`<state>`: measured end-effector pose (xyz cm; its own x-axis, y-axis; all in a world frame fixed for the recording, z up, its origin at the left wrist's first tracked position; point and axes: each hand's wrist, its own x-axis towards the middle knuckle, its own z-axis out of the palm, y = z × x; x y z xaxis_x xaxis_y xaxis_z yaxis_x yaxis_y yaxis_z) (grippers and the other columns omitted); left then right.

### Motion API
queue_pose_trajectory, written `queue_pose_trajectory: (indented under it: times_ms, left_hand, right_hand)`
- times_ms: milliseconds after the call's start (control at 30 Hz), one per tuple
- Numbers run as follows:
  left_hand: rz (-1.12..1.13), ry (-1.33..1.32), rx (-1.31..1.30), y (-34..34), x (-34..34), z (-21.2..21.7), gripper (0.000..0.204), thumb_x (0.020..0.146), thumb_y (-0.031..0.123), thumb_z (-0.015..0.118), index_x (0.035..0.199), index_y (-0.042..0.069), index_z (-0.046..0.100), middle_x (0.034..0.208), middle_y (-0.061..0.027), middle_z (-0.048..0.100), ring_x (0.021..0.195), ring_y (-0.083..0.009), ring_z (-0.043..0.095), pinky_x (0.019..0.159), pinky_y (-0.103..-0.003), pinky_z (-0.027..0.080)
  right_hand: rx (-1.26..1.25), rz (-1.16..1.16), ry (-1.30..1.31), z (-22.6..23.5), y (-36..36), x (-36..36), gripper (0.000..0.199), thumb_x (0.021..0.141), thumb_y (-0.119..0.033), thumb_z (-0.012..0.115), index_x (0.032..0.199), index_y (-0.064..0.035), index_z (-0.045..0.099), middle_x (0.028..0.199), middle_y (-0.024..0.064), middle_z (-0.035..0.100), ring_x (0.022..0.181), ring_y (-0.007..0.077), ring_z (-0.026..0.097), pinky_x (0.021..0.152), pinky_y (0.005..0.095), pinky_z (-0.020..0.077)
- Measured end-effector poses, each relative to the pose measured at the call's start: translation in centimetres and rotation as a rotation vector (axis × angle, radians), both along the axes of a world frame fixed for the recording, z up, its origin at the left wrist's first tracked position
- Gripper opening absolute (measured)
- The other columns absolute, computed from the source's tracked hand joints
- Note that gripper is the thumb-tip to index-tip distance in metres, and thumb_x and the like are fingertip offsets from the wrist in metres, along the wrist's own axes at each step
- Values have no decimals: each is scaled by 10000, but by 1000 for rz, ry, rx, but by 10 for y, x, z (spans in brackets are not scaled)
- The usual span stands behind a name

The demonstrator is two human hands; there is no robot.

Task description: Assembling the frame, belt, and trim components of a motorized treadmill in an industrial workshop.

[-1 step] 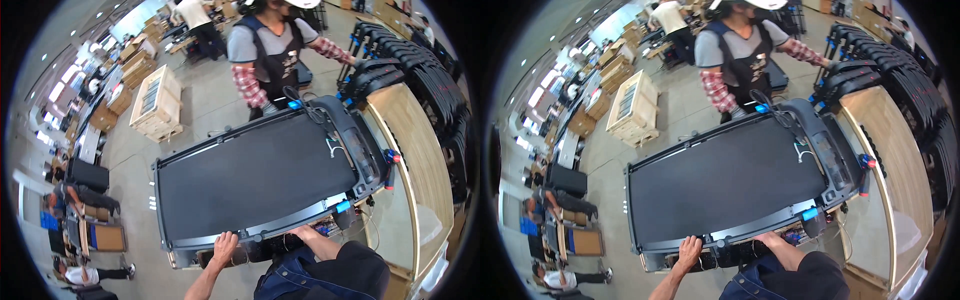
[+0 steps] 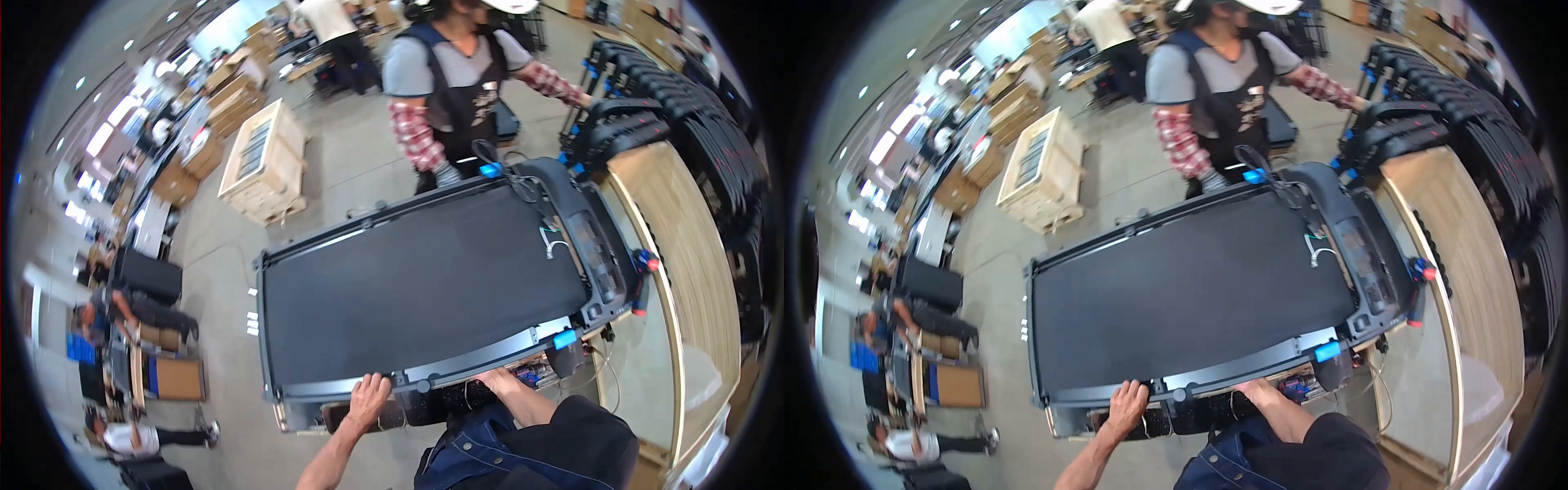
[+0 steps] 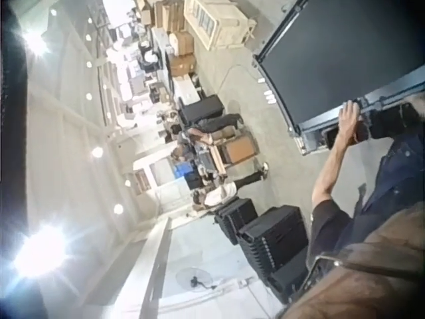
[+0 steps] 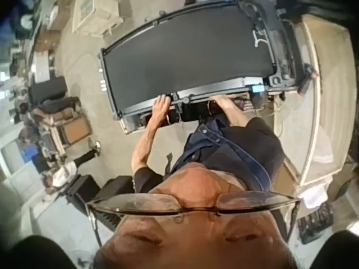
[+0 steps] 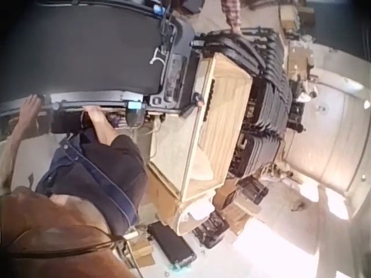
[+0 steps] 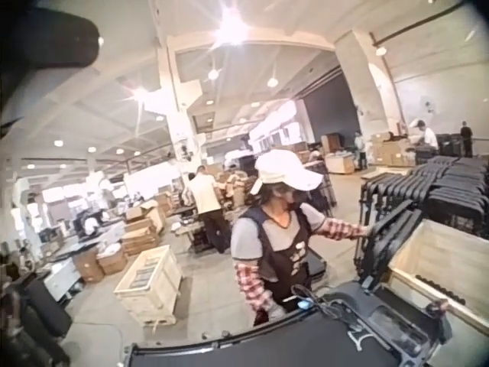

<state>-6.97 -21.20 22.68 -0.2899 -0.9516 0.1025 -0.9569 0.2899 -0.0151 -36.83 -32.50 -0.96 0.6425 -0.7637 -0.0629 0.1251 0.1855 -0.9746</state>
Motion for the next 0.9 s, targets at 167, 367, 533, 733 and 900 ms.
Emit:
queue_pose_trajectory:
  times_ms: [167, 367, 533, 733, 900]
  left_hand:
    - [93, 19, 65, 40, 2, 86, 166, 809, 160, 645, 875, 96, 507, 861, -65, 495, 828, -243, 568, 661, -372, 509]
    - [42, 86, -250, 80, -13, 297, 540, 634, 428, 781, 988, 88, 556, 881, -54, 479, 779, -203, 530, 629, -326, 410]
    - [141, -89, -643, 166, -11, 335, 543, 753, 586, 671, 876, 69, 558, 770, -35, 473, 672, -176, 514, 542, -308, 399]
    - [255, -258, -872, 310, 29, 361, 701, 671, 758, 677, 737, 72, 547, 680, -28, 522, 577, -179, 565, 459, -314, 432]
    - [232, -297, -938, 438, 91, 370, 719, 676, 781, 668, 675, 70, 557, 628, -28, 529, 519, -181, 579, 420, -319, 463]
  right_hand:
    - [68, 430, -110, 46, 11, 57, 758, 958, -684, 496, 1340, -34, 575, 1282, 218, 630, 1135, 372, 637, 989, 520, 530]
    - [104, 1026, -112, 0, 14, 102, 767, 953, -692, 496, 1338, -33, 576, 1272, 221, 633, 1133, 373, 637, 986, 518, 532]
    - [102, 1502, -51, 25, 22, 203, 774, 948, -698, 496, 1336, -33, 576, 1264, 222, 636, 1131, 374, 637, 984, 516, 534]
    - [113, 1793, 50, 50, 77, 322, 783, 943, -706, 495, 1333, -32, 577, 1255, 224, 639, 1129, 375, 637, 981, 514, 536]
    - [165, 1870, 96, 52, 169, 398, 791, 938, -712, 495, 1332, -31, 578, 1247, 226, 642, 1127, 377, 637, 978, 513, 538]
